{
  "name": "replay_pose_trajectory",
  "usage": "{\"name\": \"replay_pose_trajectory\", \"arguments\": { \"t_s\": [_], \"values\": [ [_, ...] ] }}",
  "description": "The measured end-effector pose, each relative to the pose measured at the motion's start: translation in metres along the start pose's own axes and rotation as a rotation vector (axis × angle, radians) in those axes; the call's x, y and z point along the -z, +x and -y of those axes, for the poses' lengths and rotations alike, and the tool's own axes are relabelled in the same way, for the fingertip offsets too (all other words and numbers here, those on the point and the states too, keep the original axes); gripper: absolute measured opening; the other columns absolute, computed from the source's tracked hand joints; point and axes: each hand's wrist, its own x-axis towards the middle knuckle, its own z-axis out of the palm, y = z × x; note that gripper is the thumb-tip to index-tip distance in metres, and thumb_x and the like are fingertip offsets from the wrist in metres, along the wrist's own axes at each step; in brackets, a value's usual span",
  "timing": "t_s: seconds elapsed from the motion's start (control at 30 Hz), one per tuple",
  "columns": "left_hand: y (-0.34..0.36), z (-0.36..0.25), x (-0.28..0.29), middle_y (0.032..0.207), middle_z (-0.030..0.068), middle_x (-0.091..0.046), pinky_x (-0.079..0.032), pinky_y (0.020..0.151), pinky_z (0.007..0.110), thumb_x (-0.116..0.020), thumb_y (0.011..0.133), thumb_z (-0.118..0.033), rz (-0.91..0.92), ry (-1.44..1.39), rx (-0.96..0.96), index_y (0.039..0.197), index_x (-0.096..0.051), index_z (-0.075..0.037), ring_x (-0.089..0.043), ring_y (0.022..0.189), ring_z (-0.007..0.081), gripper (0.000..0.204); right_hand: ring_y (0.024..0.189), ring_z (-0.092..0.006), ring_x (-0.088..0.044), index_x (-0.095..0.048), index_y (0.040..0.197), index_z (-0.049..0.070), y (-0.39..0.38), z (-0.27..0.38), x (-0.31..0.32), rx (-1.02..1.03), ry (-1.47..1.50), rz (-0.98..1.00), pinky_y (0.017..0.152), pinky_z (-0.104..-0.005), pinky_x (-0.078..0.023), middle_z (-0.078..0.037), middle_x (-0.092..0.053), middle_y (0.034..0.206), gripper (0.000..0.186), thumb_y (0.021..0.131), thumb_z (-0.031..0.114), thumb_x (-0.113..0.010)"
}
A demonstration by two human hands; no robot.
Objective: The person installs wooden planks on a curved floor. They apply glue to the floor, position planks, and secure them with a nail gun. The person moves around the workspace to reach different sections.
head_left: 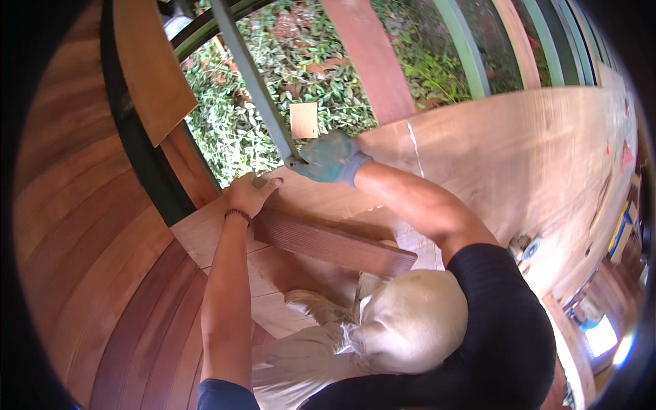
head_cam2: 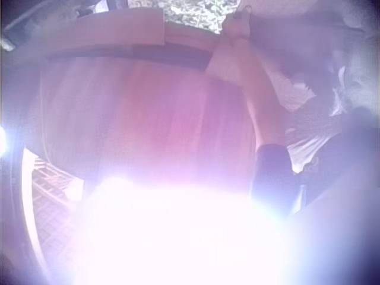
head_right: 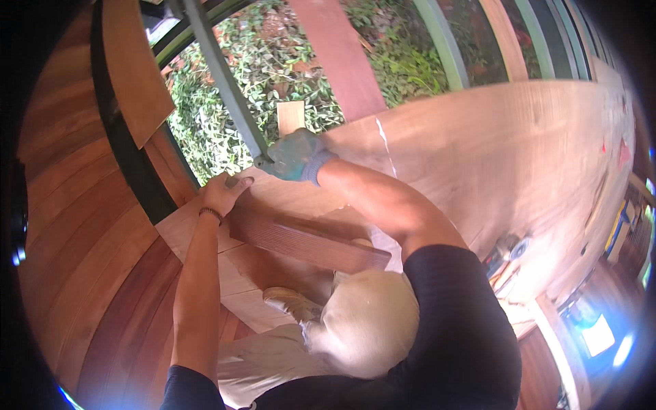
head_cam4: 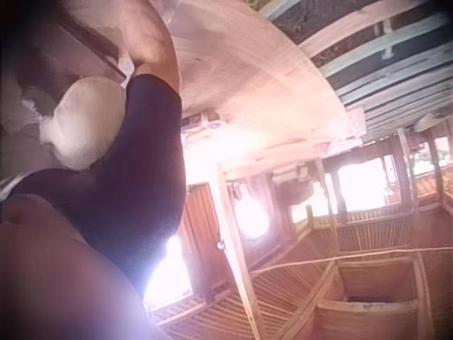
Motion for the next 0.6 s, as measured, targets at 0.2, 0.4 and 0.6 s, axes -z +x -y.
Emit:
{"name": "replay_pose_trajectory", "arguments": {
  "t_s": [0.2, 0.4, 0.6],
  "values": [
    [-0.001, 0.004, 0.0, 0.128, 0.0298, -0.066, -0.049, 0.106, 0.045, -0.071, 0.076, -0.075, 0.036, -0.006, 0.019, 0.123, -0.07, 0.004, -0.064, 0.121, 0.0402, 0.092, 0.072, -0.0342, -0.073, -0.075, 0.104, 0.021, 0.005, 0.008, 0.015, 0.018, -0.057, 0.051, 0.07, -0.0469, -0.06, -0.011, -0.075, 0.082, 0.057, 0.099, 0.066, -0.039],
    [0.005, 0.01, -0.005, 0.113, 0.0296, -0.071, -0.051, 0.098, 0.045, -0.069, 0.075, -0.078, 0.167, -0.043, 0.108, 0.109, -0.072, 0.005, -0.068, 0.11, 0.0403, 0.09, 0.064, -0.0329, -0.07, -0.075, 0.082, 0.014, 0.011, 0.005, 0.005, 0.029, -0.059, 0.09, 0.062, -0.0476, -0.055, -0.013, -0.072, 0.071, 0.06, 0.097, 0.064, -0.047],
    [-0.002, 0.012, -0.013, 0.099, 0.0214, -0.075, -0.049, 0.098, 0.05, -0.068, 0.073, -0.082, 0.024, 0.02, 0.06, 0.101, -0.074, -0.003, -0.07, 0.099, 0.0399, 0.084, 0.112, -0.0327, -0.067, -0.062, 0.138, 0.012, -0.009, 0.0, 0.0, 0.08, 0.011, -0.434, 0.1, -0.0469, -0.049, -0.017, -0.072, 0.12, 0.065, 0.096, 0.062, -0.051]
  ]
}}
